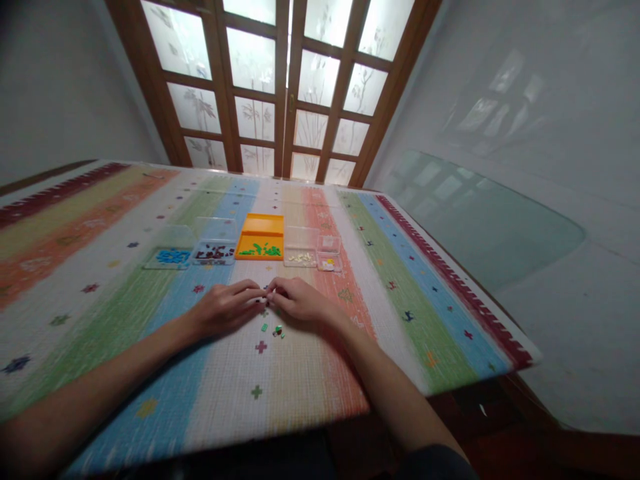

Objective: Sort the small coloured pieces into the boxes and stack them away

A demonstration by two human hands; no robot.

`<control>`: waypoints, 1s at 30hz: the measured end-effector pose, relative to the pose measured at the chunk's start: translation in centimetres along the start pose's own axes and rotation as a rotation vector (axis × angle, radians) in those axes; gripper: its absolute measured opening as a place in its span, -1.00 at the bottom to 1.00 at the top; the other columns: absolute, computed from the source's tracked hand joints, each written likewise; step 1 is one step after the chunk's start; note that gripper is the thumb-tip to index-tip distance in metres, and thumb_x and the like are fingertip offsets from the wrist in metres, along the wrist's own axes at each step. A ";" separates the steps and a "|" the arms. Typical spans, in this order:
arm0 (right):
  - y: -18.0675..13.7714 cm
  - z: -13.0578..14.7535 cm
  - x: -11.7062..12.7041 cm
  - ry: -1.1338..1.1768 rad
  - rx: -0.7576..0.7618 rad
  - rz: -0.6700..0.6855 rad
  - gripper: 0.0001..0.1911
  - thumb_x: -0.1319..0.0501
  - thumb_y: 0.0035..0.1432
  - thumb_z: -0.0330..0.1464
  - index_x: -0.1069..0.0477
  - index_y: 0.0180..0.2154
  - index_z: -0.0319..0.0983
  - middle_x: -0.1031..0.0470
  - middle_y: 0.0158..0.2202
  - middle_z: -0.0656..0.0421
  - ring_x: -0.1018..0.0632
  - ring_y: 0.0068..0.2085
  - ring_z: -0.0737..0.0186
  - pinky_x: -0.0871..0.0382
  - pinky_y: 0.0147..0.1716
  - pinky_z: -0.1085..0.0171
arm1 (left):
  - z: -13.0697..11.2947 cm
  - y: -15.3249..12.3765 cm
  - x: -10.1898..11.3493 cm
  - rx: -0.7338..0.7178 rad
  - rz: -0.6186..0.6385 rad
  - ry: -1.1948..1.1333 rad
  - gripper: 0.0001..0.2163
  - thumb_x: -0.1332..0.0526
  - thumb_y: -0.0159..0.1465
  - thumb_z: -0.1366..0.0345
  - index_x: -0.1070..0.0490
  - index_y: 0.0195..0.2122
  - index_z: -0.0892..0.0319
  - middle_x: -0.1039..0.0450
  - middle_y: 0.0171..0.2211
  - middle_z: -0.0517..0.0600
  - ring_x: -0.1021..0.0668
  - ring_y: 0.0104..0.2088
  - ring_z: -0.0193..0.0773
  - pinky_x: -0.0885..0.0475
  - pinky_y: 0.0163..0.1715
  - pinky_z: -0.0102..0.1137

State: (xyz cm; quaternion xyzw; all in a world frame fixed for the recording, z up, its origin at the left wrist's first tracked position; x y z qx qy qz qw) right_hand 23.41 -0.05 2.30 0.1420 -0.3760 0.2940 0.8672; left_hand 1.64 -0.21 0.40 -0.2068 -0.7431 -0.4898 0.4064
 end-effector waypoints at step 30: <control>0.0 0.8 -0.4 -0.045 -0.028 -0.006 -0.84 -0.20 0.17 -0.47 -0.56 -0.25 -0.27 -0.50 -0.49 0.22 -0.41 -0.48 0.38 -0.22 -0.41 0.36 | 9.1 -1.8 3.2 0.493 -0.372 0.316 -0.83 -0.17 0.31 0.38 -0.56 -0.20 0.21 -0.37 -0.13 0.12 -0.46 -0.28 -0.16 -0.52 -0.16 -0.14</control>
Point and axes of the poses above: each hand's wrist, its own y-axis towards the middle knuckle, its own x-axis out of the back of the hand, z = x × y, the point moved 1 cm from there along y, towards the middle knuckle
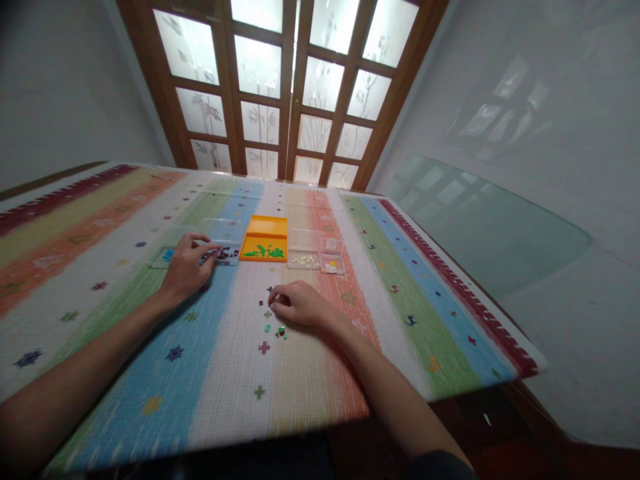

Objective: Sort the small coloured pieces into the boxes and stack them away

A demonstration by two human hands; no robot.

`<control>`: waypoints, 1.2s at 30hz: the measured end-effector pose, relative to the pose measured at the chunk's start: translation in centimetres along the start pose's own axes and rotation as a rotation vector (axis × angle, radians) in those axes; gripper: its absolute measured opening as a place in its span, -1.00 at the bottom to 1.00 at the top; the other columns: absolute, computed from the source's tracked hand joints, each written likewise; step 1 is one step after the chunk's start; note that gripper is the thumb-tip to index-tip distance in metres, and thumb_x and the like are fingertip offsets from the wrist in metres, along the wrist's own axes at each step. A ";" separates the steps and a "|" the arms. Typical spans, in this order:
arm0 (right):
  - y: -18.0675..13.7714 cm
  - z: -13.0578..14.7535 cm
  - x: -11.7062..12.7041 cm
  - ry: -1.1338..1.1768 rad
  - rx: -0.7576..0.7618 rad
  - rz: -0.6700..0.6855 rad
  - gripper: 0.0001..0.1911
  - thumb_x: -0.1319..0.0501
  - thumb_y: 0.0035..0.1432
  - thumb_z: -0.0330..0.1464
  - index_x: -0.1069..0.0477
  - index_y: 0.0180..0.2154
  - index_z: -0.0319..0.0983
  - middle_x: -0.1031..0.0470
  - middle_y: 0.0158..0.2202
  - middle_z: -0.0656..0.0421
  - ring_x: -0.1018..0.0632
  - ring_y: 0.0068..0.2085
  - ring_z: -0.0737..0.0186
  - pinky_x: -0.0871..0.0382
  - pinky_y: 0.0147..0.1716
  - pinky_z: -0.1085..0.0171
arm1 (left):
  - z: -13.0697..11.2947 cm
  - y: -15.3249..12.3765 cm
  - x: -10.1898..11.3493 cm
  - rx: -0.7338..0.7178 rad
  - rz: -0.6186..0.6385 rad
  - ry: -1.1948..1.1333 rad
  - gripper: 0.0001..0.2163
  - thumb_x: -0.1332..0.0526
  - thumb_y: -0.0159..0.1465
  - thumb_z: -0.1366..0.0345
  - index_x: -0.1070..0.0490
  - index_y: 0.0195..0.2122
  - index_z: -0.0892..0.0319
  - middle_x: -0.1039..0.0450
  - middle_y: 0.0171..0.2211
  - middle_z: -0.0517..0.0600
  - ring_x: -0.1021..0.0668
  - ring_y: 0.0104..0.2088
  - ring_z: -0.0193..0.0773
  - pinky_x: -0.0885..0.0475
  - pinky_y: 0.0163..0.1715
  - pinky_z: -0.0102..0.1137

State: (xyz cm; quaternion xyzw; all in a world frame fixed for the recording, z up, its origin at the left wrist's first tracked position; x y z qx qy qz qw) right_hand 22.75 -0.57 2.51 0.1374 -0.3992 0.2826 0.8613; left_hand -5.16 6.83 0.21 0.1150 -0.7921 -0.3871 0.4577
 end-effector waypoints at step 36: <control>0.2 0.5 -1.2 -0.073 0.034 -0.077 -0.75 -0.21 0.25 -0.42 -0.62 -0.10 -0.26 -0.66 -0.31 0.09 -0.55 -0.37 0.30 -0.30 -0.32 0.32 | -0.6 0.2 0.4 -0.097 0.016 0.034 -0.81 -0.15 0.37 0.24 -0.52 -0.24 0.20 -0.43 -0.23 0.10 -0.48 -0.17 -0.06 -0.46 -0.13 -0.16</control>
Point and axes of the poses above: each hand's wrist, its own y-axis towards the middle knuckle, its own x-axis out of the back of the hand, z = x × y, the point moved 1 cm from there along y, towards the middle knuckle
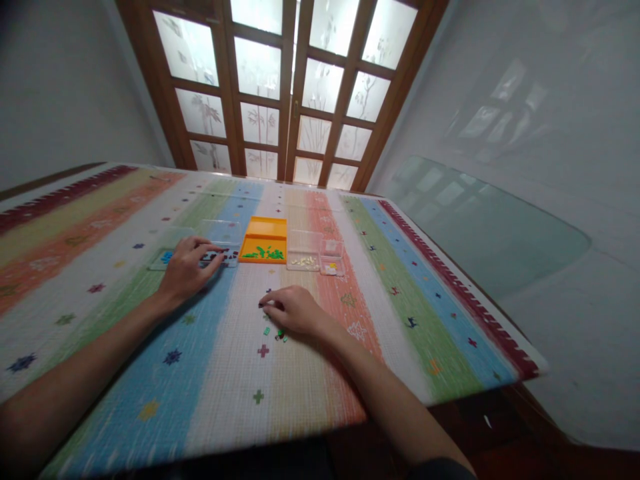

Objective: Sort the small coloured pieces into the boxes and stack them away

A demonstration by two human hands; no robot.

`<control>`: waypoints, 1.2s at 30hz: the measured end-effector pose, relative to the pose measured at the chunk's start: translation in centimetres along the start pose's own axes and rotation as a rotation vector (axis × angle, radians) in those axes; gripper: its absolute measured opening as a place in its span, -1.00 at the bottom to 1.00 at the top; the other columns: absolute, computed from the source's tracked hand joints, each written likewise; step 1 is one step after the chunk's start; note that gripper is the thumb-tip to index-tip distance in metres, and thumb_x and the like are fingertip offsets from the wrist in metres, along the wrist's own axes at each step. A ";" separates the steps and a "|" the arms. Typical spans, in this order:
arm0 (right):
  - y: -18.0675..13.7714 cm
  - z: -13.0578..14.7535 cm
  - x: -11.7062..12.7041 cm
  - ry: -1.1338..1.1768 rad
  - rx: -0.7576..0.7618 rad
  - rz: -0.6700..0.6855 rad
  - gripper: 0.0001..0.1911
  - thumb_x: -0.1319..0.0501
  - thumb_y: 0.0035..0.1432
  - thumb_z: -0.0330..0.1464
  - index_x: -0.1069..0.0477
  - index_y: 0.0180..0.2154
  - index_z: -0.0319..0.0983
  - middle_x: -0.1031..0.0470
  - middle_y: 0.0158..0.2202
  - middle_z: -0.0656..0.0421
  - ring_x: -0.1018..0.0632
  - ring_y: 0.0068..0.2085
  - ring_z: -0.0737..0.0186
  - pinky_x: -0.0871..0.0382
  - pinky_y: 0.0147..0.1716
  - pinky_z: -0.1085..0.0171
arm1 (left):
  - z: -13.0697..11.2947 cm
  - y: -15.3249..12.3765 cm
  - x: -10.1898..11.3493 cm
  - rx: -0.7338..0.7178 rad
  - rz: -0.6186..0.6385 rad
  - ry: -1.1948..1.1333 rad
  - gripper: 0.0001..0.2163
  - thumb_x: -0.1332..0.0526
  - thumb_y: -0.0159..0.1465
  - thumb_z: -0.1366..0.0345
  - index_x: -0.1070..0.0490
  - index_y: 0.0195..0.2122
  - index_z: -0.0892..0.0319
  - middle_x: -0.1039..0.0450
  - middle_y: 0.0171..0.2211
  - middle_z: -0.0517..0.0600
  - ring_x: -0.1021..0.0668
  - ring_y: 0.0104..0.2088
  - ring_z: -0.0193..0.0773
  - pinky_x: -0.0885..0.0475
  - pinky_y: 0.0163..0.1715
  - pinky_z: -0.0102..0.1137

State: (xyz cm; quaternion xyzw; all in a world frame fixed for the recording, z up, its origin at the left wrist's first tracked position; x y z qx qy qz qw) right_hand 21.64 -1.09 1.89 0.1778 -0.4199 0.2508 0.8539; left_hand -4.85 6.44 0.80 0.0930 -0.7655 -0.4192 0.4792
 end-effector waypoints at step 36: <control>-0.4 -1.4 2.5 0.118 -0.051 0.205 -0.91 -0.34 0.10 -0.37 -0.58 -0.34 -0.27 -0.48 -0.51 0.23 -0.41 -0.50 0.38 -0.21 -0.49 0.38 | -2.3 -0.1 0.5 -0.130 0.077 -0.158 -0.92 -0.13 0.36 0.34 -0.41 -0.21 0.16 -0.50 -0.30 0.04 -0.53 -0.31 -0.17 -0.48 -0.24 -0.25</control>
Point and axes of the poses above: each hand's wrist, its own y-axis towards the middle knuckle, its own x-axis out of the back of the hand, z = x × y, the point moved 1 cm from there along y, towards the middle knuckle
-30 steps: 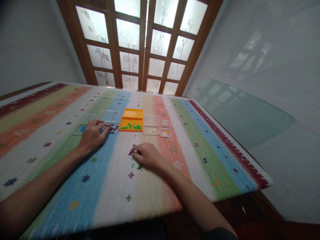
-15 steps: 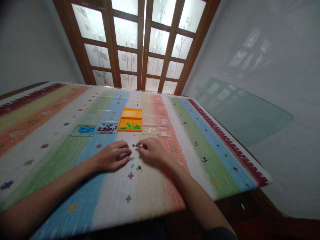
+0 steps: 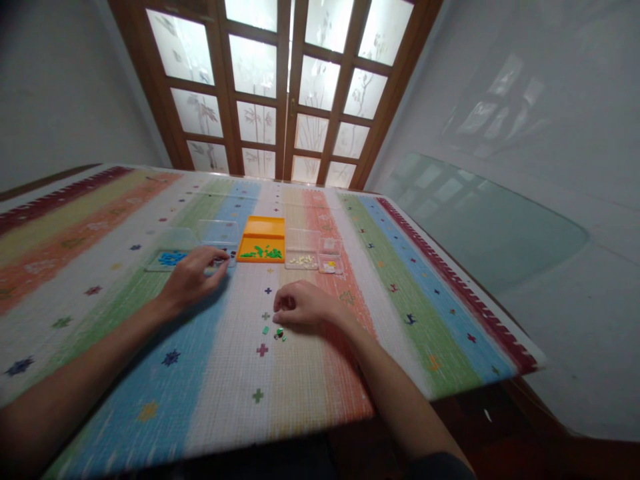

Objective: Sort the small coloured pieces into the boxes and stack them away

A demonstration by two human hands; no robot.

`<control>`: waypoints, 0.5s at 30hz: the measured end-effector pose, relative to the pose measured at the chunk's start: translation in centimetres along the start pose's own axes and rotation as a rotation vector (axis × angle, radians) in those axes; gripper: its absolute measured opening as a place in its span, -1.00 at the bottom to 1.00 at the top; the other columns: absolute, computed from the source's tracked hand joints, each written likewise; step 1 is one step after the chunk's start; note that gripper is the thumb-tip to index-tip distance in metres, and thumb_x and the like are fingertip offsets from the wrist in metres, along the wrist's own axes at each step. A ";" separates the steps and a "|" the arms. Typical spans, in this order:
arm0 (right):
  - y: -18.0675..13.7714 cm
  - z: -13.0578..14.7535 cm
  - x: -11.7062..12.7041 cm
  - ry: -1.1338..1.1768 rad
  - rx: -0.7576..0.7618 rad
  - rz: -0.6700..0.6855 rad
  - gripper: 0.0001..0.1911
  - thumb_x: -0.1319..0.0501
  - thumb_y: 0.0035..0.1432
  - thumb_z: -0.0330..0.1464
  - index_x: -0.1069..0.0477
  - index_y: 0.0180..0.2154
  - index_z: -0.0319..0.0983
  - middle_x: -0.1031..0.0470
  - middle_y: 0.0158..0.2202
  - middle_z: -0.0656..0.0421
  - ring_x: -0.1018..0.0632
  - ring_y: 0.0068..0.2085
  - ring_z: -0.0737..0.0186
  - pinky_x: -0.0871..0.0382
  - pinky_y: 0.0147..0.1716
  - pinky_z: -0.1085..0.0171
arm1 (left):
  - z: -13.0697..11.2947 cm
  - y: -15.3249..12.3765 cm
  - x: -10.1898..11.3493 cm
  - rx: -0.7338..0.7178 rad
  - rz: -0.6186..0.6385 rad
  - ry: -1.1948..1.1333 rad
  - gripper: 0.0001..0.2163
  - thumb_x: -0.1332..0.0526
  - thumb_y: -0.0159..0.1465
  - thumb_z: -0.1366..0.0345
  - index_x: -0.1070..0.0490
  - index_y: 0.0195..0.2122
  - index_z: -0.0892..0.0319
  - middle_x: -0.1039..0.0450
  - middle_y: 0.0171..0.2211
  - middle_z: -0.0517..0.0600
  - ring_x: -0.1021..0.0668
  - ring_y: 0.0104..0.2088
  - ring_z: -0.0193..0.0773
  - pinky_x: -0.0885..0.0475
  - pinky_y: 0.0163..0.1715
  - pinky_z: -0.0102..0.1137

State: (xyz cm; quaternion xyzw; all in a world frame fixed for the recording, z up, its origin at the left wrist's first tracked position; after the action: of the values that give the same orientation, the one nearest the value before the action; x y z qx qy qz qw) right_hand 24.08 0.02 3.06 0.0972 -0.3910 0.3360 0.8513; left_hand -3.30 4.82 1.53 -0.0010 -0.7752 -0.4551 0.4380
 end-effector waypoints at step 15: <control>0.2 0.1 -0.1 0.184 -0.037 -0.130 -0.95 -0.29 0.13 -0.43 -0.50 -0.29 -0.25 -0.52 -0.42 0.20 -0.44 -0.45 0.36 -0.29 -0.45 0.35 | -0.6 0.0 -0.2 -0.053 0.034 -0.063 -0.85 -0.13 0.37 0.29 -0.48 -0.17 0.19 -0.55 -0.22 0.09 -0.56 -0.18 -0.11 -0.50 -0.12 -0.18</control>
State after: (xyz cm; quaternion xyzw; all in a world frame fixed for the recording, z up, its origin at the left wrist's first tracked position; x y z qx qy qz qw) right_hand 23.89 0.08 3.07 0.0754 -0.3104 0.2801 0.9053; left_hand -2.78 4.46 1.49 -0.0403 -0.7761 -0.4677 0.4210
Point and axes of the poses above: each hand's wrist, its own y-axis towards the middle knuckle, its own x-axis out of the back of the hand, z = x × y, the point moved 1 cm from there along y, towards the middle knuckle
